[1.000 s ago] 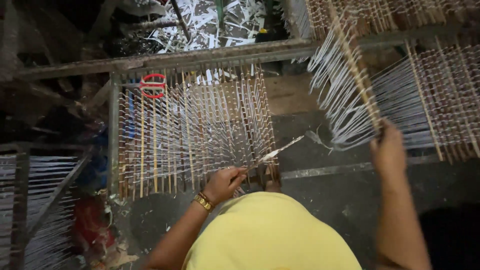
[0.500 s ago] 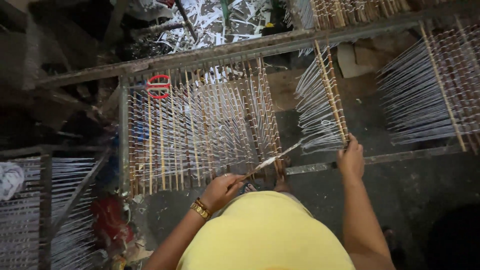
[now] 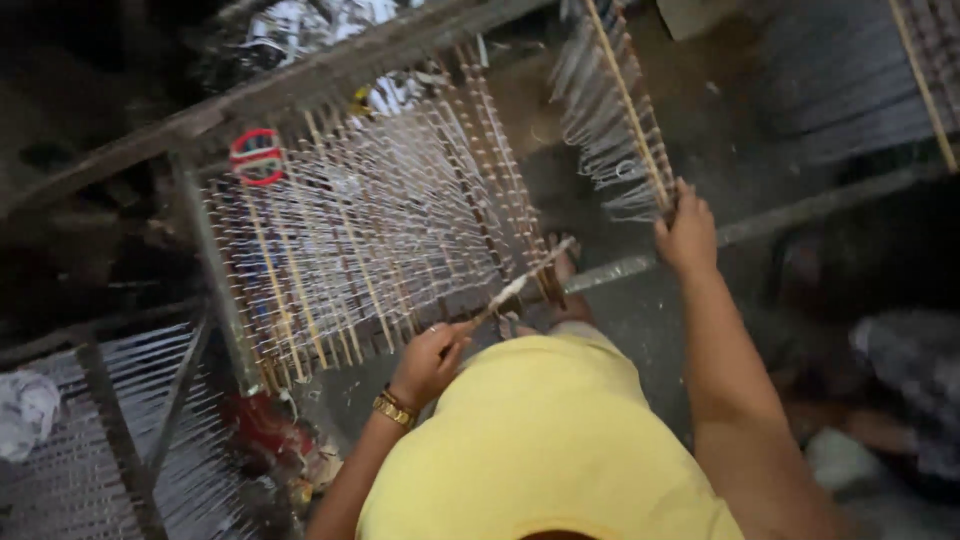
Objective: Dipping bundles of candle wicks into a vat of liquid wax and arranging them on racks to dry.
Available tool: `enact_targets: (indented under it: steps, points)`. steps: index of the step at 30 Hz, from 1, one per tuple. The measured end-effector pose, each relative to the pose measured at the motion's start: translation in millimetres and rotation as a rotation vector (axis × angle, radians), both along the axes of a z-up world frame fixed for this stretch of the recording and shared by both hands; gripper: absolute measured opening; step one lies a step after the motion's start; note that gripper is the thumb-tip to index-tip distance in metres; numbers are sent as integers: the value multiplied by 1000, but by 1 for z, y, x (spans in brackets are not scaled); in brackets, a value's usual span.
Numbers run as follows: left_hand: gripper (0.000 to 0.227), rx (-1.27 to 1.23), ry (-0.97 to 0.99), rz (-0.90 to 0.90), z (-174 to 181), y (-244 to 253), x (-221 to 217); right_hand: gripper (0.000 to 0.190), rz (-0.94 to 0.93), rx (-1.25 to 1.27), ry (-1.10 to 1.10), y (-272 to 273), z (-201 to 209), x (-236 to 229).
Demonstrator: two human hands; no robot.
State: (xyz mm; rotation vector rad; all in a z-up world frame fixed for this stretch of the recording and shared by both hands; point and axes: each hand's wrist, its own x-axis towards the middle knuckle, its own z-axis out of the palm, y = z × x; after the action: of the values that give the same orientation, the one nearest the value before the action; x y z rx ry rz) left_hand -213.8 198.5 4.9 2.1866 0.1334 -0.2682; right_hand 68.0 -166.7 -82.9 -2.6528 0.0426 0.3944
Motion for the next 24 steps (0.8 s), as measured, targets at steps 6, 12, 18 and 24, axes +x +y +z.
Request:
enact_targets:
  steps: [6,12,18,24]
  points:
    - [29,35,8,46,-3,3,-4,59,34,19,-44,-31,-13,17]
    - [30,53,-40,58,-12,1,-3,61,103,-185,-54,-53,-28,16]
    - [29,-9,-35,51,-5,-5,5,70,76,-233,69,-34,-14,15]
    - [30,-25,-44,18,0,-4,9,51,118,-161,-161,-41,7,0]
